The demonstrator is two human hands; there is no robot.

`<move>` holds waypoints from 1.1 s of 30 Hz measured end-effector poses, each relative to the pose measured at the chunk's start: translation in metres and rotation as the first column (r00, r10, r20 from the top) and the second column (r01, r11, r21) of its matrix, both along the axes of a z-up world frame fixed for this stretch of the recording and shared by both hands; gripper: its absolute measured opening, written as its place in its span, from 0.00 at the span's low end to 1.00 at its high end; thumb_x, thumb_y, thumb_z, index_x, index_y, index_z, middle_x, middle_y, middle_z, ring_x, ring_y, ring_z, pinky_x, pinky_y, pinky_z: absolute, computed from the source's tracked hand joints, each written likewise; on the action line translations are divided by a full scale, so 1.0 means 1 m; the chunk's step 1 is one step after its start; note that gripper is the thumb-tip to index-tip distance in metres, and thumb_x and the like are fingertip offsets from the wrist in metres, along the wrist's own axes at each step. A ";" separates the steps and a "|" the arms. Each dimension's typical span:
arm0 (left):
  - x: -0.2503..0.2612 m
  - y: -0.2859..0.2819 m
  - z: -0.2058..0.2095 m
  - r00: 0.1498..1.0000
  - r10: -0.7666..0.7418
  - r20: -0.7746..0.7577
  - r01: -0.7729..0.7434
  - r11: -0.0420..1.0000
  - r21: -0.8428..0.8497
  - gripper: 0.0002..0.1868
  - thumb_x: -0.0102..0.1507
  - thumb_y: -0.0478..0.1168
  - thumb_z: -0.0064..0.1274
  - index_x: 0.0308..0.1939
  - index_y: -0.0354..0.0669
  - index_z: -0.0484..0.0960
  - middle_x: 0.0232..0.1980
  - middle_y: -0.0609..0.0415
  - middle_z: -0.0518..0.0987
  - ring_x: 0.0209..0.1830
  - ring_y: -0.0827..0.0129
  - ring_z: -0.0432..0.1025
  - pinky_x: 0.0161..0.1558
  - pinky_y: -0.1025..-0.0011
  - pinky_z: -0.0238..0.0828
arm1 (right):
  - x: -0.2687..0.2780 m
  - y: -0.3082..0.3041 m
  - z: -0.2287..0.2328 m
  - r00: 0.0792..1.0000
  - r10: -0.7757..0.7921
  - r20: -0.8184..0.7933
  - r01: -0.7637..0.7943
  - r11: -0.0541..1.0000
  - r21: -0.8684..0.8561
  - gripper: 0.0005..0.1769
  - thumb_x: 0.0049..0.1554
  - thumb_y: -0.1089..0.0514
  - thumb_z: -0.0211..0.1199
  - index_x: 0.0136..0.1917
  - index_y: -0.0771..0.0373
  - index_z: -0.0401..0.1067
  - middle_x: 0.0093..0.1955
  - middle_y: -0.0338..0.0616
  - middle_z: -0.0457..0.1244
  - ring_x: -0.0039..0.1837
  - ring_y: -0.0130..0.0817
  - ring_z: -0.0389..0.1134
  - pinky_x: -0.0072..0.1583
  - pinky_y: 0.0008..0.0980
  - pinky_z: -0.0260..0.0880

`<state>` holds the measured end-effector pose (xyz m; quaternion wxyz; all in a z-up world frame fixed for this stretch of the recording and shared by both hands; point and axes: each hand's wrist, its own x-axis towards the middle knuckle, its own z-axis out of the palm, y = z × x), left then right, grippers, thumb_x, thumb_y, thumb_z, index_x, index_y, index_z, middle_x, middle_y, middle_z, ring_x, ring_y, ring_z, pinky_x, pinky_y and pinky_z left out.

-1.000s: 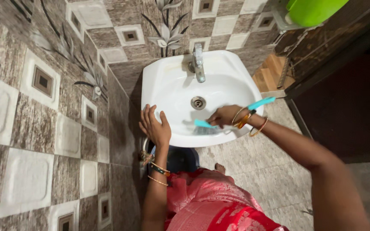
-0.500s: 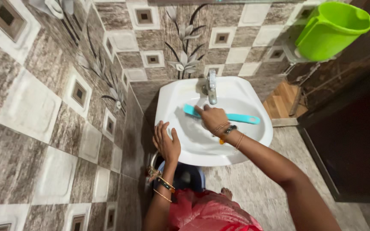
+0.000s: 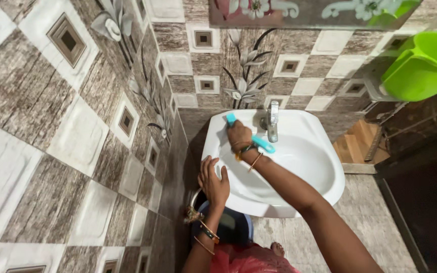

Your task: The person uses a green cup to pour water into a white sink and scrubs the basin with a blue brush. They repeatedly rinse the brush and continue scrubbing different areas of the sink, including the drain and faucet base.

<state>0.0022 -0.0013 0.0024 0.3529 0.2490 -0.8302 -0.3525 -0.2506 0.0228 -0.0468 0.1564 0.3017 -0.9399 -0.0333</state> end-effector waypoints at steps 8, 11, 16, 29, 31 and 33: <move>-0.002 -0.003 0.002 1.000 -0.008 0.006 0.008 0.999 0.035 0.21 0.62 0.41 0.57 0.60 0.51 0.76 0.72 0.53 0.70 0.77 0.56 0.58 0.72 0.48 0.46 | -0.017 0.019 0.003 0.993 -0.081 -0.091 0.091 0.990 0.112 0.09 0.58 0.58 0.60 0.46 0.61 0.80 0.45 0.48 0.68 0.42 0.43 0.73 0.35 0.42 0.70; -0.006 -0.003 -0.003 1.000 -0.010 -0.003 0.010 1.000 0.029 0.22 0.62 0.41 0.57 0.60 0.51 0.76 0.72 0.53 0.69 0.77 0.55 0.57 0.73 0.49 0.46 | 0.007 -0.013 -0.009 0.993 -0.094 -0.077 0.094 0.996 0.005 0.09 0.59 0.58 0.60 0.45 0.62 0.79 0.45 0.48 0.68 0.41 0.42 0.71 0.35 0.40 0.66; -0.004 -0.002 -0.006 1.000 -0.019 0.018 0.018 0.999 0.035 0.21 0.63 0.40 0.57 0.60 0.52 0.76 0.73 0.53 0.68 0.77 0.55 0.57 0.72 0.48 0.46 | -0.010 0.005 -0.008 0.949 -0.145 -0.280 0.224 0.935 0.275 0.10 0.56 0.61 0.59 0.48 0.65 0.78 0.44 0.46 0.67 0.38 0.39 0.69 0.31 0.39 0.62; -0.003 -0.001 0.011 0.998 -0.009 0.063 0.011 1.000 -0.027 0.29 0.59 0.40 0.60 0.65 0.51 0.73 0.73 0.54 0.68 0.77 0.55 0.56 0.71 0.47 0.43 | 0.041 0.017 0.012 1.000 0.005 0.022 -0.001 0.980 -0.200 0.11 0.61 0.60 0.53 0.55 0.67 0.70 0.39 0.51 0.68 0.38 0.44 0.72 0.37 0.43 0.69; 0.000 0.004 0.027 0.992 0.002 0.128 0.013 0.993 -0.115 0.37 0.56 0.40 0.63 0.68 0.47 0.69 0.72 0.51 0.66 0.76 0.50 0.53 0.69 0.41 0.36 | 0.088 0.052 0.015 0.972 0.227 0.060 -0.218 0.968 -0.128 0.16 0.58 0.60 0.55 0.59 0.69 0.68 0.41 0.52 0.68 0.37 0.47 0.73 0.37 0.45 0.71; 0.003 0.007 0.041 0.975 -0.128 0.182 0.184 0.926 -0.331 0.42 0.51 0.36 0.63 0.70 0.45 0.68 0.74 0.49 0.66 0.78 0.50 0.52 0.73 0.44 0.38 | 0.124 0.085 0.032 0.946 0.260 0.196 -0.258 0.965 -0.034 0.18 0.56 0.58 0.57 0.58 0.67 0.69 0.44 0.52 0.68 0.38 0.49 0.74 0.39 0.47 0.72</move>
